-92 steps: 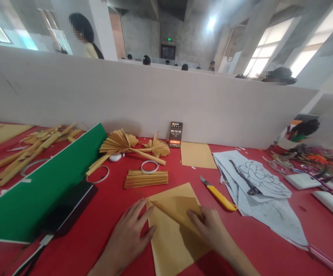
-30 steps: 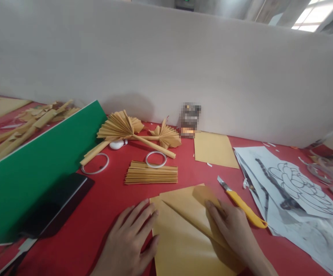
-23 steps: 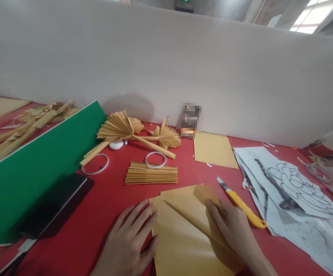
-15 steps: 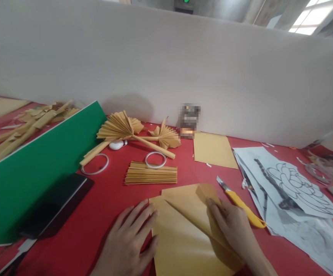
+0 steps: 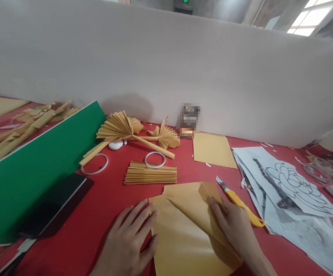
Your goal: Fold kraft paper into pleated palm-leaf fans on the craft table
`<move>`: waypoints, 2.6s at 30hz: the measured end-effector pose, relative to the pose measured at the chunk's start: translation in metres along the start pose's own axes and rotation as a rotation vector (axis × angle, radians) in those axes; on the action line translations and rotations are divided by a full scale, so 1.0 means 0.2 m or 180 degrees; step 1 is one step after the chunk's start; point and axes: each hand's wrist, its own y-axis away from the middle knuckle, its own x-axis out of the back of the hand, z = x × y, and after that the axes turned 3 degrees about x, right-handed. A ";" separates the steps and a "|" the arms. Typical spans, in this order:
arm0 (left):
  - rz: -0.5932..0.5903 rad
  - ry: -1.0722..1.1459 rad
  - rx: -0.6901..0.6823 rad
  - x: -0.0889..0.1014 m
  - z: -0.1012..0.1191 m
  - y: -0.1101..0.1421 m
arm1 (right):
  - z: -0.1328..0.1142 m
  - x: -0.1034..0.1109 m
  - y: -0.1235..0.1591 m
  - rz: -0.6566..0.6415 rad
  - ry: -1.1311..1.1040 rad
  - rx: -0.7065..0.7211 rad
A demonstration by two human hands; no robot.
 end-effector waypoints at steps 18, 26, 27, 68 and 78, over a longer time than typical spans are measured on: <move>-0.0040 -0.0032 -0.0011 -0.01 -0.01 0.01 | 0.08 0.04 0.06 0.0399 0.0394 -0.0278; 0.0012 -0.0073 -0.0124 -0.01 -0.02 0.01 | 0.09 0.07 0.08 0.0635 0.0593 -0.0403; 0.0014 -0.0081 -0.0136 -0.01 -0.02 0.01 | 0.09 0.08 0.08 0.0641 0.0625 -0.0393; 0.0097 -0.0193 -0.0244 -0.03 -0.05 0.02 | 0.36 0.27 0.15 0.0954 0.0062 -0.0699; -0.0249 0.0055 -0.0728 -0.04 0.11 -0.19 | 0.13 0.50 -0.24 -0.0906 -0.0203 -0.0220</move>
